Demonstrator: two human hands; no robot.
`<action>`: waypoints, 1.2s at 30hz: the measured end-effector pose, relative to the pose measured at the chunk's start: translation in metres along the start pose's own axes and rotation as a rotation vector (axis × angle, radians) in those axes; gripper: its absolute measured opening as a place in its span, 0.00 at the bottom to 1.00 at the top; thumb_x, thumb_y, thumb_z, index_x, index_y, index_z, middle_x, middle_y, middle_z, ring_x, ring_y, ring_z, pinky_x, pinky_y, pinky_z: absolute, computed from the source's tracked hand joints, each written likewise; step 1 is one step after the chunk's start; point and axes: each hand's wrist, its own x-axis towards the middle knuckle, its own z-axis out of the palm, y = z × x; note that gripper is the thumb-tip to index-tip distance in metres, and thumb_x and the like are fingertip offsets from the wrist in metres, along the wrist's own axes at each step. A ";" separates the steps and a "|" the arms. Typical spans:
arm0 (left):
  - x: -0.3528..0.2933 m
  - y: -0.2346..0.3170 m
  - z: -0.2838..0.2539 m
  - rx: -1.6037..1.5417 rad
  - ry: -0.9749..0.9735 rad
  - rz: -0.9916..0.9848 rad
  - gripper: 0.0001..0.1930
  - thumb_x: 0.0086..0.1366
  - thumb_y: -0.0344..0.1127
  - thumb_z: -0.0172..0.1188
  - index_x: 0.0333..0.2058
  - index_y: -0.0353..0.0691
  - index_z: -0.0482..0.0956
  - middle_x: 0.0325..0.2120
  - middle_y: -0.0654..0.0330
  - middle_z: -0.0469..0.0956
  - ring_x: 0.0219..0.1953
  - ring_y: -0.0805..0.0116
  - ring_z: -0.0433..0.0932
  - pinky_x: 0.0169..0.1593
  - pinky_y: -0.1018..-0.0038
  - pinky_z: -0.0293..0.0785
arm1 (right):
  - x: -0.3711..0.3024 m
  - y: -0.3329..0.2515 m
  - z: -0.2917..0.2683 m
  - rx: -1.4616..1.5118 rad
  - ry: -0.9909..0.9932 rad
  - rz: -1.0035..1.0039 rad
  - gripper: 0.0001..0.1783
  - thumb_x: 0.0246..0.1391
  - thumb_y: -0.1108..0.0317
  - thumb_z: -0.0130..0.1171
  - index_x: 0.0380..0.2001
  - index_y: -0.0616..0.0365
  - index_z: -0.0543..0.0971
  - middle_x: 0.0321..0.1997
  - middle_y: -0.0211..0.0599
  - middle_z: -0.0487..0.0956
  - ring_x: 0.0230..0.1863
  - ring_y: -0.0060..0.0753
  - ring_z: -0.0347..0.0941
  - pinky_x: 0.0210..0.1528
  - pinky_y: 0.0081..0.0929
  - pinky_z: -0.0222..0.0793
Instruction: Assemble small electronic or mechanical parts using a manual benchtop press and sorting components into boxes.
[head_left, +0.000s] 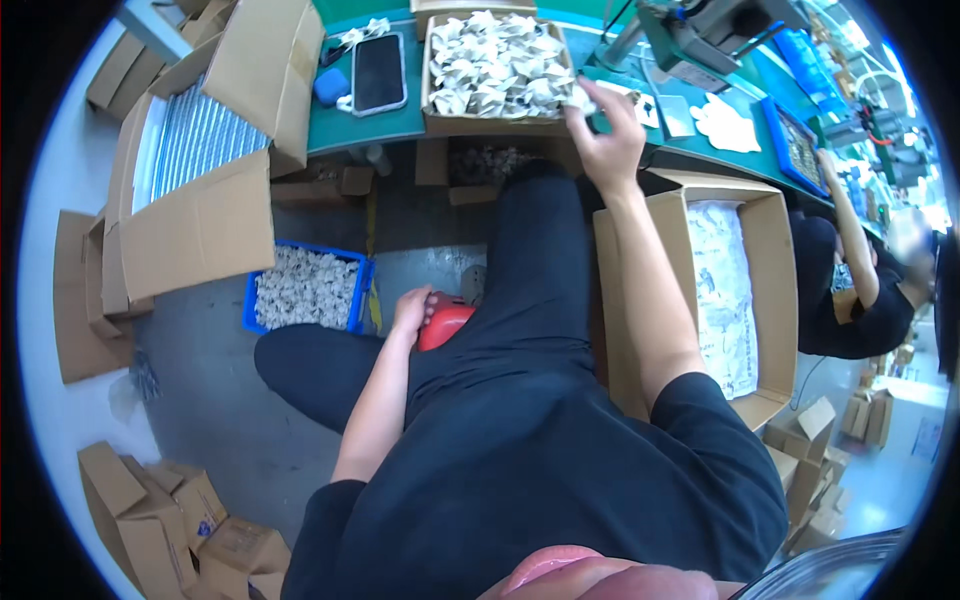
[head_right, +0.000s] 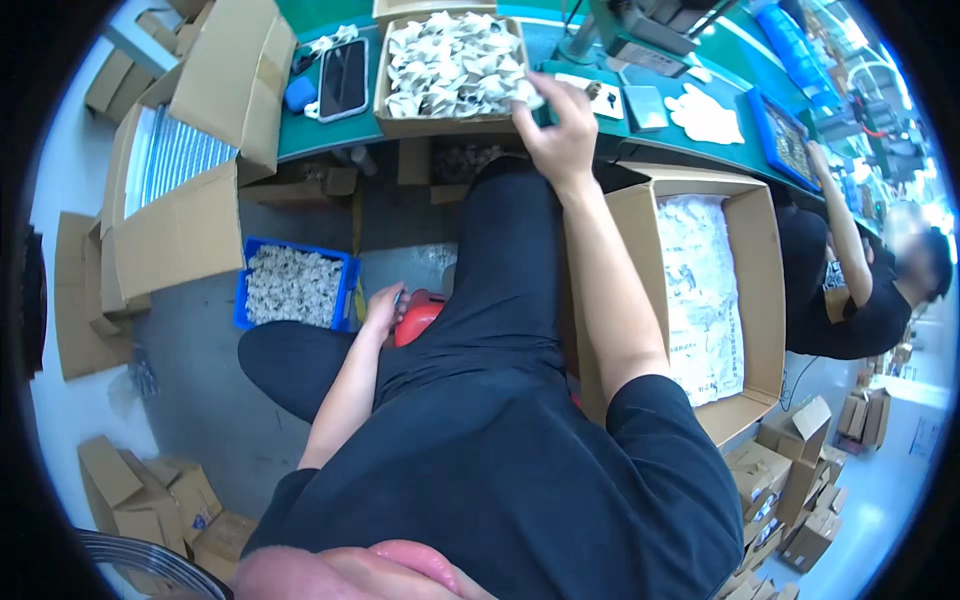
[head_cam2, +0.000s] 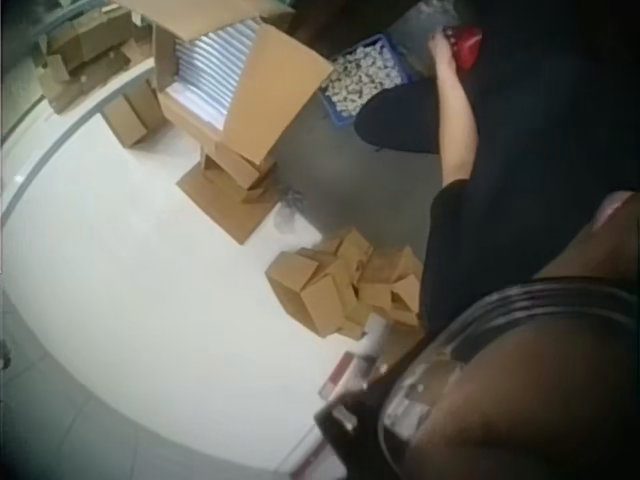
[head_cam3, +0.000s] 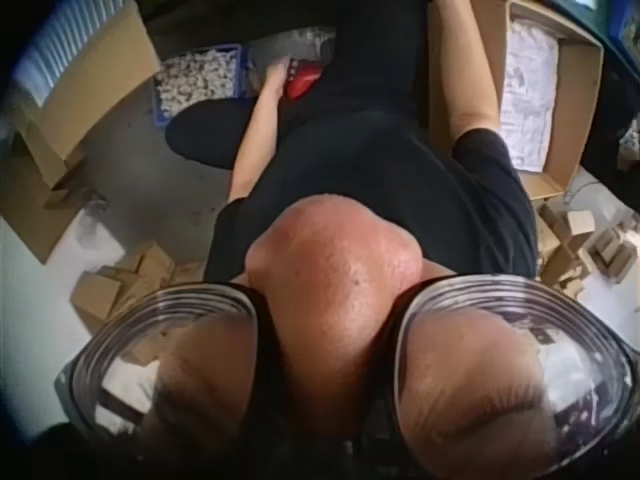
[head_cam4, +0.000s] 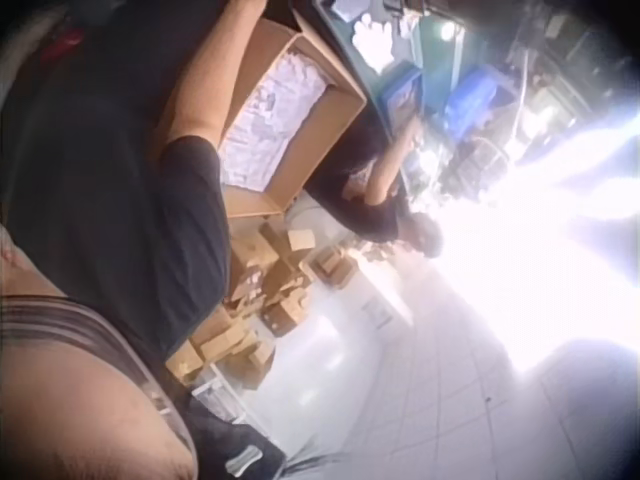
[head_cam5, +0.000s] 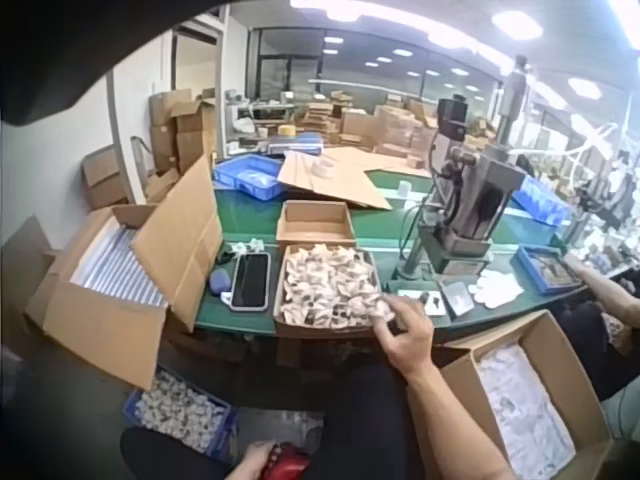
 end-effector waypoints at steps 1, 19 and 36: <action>0.000 -0.005 0.007 -0.002 0.020 -0.010 0.15 0.70 0.47 0.59 0.40 0.42 0.82 0.29 0.67 0.80 0.24 0.79 0.73 0.27 0.79 0.70 | 0.021 -0.003 0.008 0.007 -0.037 -0.014 0.17 0.55 0.65 0.69 0.47 0.58 0.84 0.44 0.43 0.84 0.46 0.36 0.81 0.49 0.29 0.75; 0.004 -0.014 -0.012 0.084 0.004 0.007 0.16 0.71 0.48 0.58 0.42 0.41 0.81 0.29 0.66 0.81 0.25 0.79 0.73 0.24 0.80 0.69 | 0.101 -0.025 0.078 -0.043 -0.467 -0.157 0.16 0.60 0.62 0.63 0.49 0.57 0.83 0.56 0.48 0.79 0.57 0.51 0.74 0.61 0.41 0.68; -0.043 0.023 0.033 -0.373 -0.591 -0.036 0.12 0.77 0.45 0.50 0.43 0.43 0.76 0.28 0.68 0.73 0.28 0.78 0.69 0.29 0.79 0.64 | -0.177 -0.120 0.045 0.567 -1.217 0.193 0.15 0.54 0.67 0.66 0.43 0.64 0.84 0.42 0.48 0.82 0.48 0.51 0.77 0.54 0.40 0.74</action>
